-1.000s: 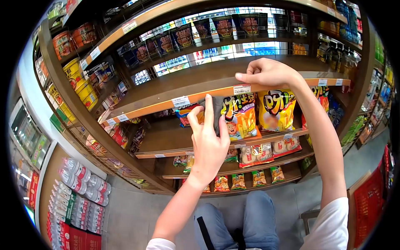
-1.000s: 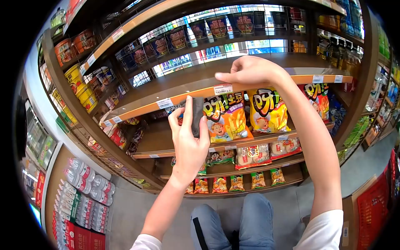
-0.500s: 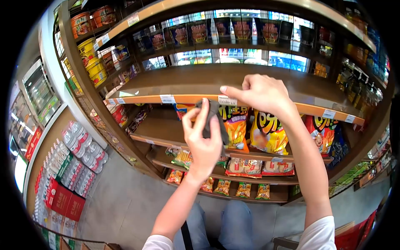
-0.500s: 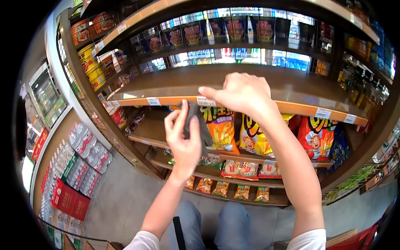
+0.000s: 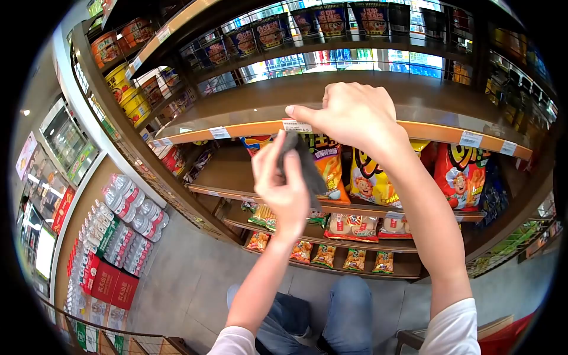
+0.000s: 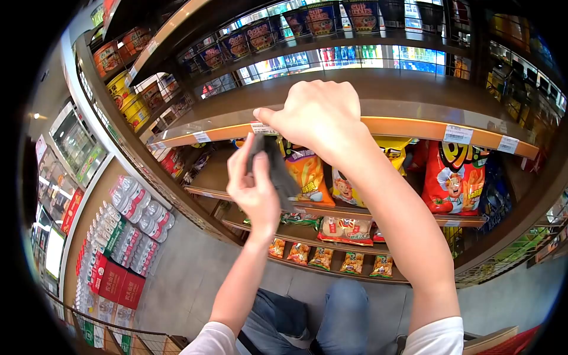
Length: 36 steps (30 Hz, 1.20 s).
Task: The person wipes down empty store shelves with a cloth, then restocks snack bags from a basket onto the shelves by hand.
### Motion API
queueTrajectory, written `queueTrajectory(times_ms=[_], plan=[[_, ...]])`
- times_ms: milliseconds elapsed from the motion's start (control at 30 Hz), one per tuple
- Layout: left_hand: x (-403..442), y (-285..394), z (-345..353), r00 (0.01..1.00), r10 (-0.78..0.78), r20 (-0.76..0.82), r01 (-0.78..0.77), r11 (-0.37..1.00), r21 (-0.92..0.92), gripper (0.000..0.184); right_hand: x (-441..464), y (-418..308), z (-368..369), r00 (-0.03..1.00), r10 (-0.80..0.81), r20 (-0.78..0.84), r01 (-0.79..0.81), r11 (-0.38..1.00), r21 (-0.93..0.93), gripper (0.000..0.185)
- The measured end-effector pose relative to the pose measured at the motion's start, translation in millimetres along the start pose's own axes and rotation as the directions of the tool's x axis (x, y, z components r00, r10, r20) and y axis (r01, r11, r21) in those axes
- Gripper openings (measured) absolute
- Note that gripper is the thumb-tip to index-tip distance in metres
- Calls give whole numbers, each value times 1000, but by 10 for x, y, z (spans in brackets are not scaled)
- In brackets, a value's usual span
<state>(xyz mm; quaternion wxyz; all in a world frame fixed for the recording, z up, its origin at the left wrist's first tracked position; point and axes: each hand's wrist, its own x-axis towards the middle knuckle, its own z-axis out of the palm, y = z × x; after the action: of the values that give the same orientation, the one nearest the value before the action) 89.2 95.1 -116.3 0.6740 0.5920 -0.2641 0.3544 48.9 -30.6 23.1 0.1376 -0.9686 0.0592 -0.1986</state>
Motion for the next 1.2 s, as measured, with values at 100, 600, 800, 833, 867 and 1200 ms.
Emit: queueTrajectory(times_ms=[100, 600, 800, 833, 867, 1200], plan=[[-180, 17, 182, 985, 103, 136, -109, 993, 34, 37, 17, 0, 15, 999, 10, 31, -10, 1000, -3, 63], [-240, 231, 430, 969, 212, 123, -227, 966, 120, 20, 14, -77, -57, 994, 33, 104, -29, 999, -39, 68], [-243, 321, 226, 972, 209, 107, -223, 965, 140, 30, 81, -10, 34, 999, -23, 45, 23, 1000, -1, 75], [-250, 415, 187, 965, 236, 118, -254, 951, 176, 31, 82, -11, 29, 998, -34, 60, 34, 999, -6, 76], [-277, 440, 167, 955, 275, 110, -290, 944, 160, 31, 83, -9, 24, 997, -24, 74, 25, 1000, -10, 78], [-141, 376, 406, 909, 403, 110, -416, 894, 164, 32, -467, 750, -671, 935, -143, -326, 235, 936, 263, 50]])
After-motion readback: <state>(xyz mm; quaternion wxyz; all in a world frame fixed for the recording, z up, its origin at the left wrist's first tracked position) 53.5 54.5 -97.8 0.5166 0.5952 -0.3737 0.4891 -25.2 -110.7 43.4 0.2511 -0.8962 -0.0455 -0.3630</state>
